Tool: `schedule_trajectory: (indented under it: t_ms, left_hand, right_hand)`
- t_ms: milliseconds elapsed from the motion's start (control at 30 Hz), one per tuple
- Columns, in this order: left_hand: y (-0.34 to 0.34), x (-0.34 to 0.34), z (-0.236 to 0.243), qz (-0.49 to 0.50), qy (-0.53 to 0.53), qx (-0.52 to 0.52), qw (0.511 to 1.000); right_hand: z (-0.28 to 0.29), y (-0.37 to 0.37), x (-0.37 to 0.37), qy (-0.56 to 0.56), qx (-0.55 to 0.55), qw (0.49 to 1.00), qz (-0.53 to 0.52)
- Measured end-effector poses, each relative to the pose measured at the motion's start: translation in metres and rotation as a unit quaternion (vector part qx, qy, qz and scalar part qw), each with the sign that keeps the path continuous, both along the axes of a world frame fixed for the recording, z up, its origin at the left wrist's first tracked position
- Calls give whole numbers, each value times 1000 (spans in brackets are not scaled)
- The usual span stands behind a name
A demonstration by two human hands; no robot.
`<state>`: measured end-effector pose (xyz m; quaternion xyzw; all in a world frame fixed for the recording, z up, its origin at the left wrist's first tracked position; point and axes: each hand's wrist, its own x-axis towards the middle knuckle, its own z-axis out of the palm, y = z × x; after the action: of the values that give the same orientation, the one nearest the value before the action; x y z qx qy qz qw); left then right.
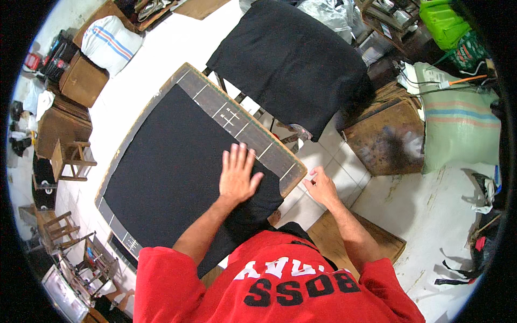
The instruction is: The person prepares a screen printing frame by smoothing a black t-shirt on it, then removes the shirt and cleans the grid surface with a green tool. The person then places another black t-shirt on the frame and smooths it out.
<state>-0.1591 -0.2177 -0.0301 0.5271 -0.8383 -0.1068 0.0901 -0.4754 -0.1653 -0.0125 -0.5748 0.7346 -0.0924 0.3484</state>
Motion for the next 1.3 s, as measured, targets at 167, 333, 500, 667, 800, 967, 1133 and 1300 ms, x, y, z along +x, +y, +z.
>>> schedule_trajectory:
  t_ms: [167,333,500,667,800,967,1133,1300]
  left_hand:
    - [87,-52,1,-193,26,108,975]
    - [83,-10,6,-146,37,96,984]
    - [92,73,6,60,-63,32,996]
    - [219,37,1,-177,-61,120,975]
    - [234,45,3,-130,49,89,986]
    - [177,77,-4,172,-8,-29,985]
    - [157,24,-6,120,-32,-1,992]
    - [160,-33,3,-317,185,158,917]
  right_hand:
    - [-10,69,-39,-14,32,999,3]
    - [-23,144,-70,11,51,999,-10]
    - [-42,215,-83,-14,79,996,-42]
    - [-66,266,-77,-25,126,991,-32]
    - [-71,272,-73,-35,133,990,8]
    - [-52,231,-66,-73,99,992,34]
    - [-25,139,-36,-54,47,996,47]
    - [-4,41,31,-77,-144,984,69]
